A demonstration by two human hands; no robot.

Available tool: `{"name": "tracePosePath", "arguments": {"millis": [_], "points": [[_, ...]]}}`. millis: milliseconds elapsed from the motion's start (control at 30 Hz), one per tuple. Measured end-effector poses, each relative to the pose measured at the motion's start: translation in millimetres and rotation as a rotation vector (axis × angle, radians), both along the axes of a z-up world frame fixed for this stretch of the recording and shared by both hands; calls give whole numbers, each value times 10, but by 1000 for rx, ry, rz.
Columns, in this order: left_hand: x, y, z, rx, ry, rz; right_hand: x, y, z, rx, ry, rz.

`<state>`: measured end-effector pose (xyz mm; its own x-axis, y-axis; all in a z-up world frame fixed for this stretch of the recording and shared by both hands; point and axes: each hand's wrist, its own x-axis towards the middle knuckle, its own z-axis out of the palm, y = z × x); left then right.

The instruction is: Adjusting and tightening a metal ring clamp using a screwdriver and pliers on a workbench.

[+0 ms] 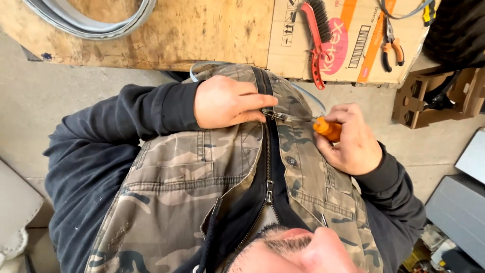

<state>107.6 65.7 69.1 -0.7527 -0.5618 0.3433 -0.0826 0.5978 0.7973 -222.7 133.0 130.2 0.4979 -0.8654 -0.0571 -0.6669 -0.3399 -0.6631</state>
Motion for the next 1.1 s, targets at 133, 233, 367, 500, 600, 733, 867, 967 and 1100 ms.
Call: {"name": "tracePosePath", "arguments": {"millis": [133,233,367,500,600,733,867,967,1100], "points": [[-17,-18,88,-102,-103,-22,58,-56,100,29,12,60],[-37,3,86,-74,-115,12,75,-81,102,44,19,59],[-65,41,41,-62,-78,74,93,-95,38,55,-2,46],[-87,74,-7,-61,-26,82,104,-86,-20,75,-17,35],[-77,75,-6,-45,-57,67,113,-81,-43,59,-23,50],[-60,63,27,-94,-13,66,99,-31,-93,41,-18,65],[-60,42,49,-153,29,35,95,2,-144,-47,9,93],[-71,54,38,-139,34,29,12,73,-251,-113,-13,91],[-87,67,16,-120,19,13,-52,35,-319,-47,-83,80]]}}
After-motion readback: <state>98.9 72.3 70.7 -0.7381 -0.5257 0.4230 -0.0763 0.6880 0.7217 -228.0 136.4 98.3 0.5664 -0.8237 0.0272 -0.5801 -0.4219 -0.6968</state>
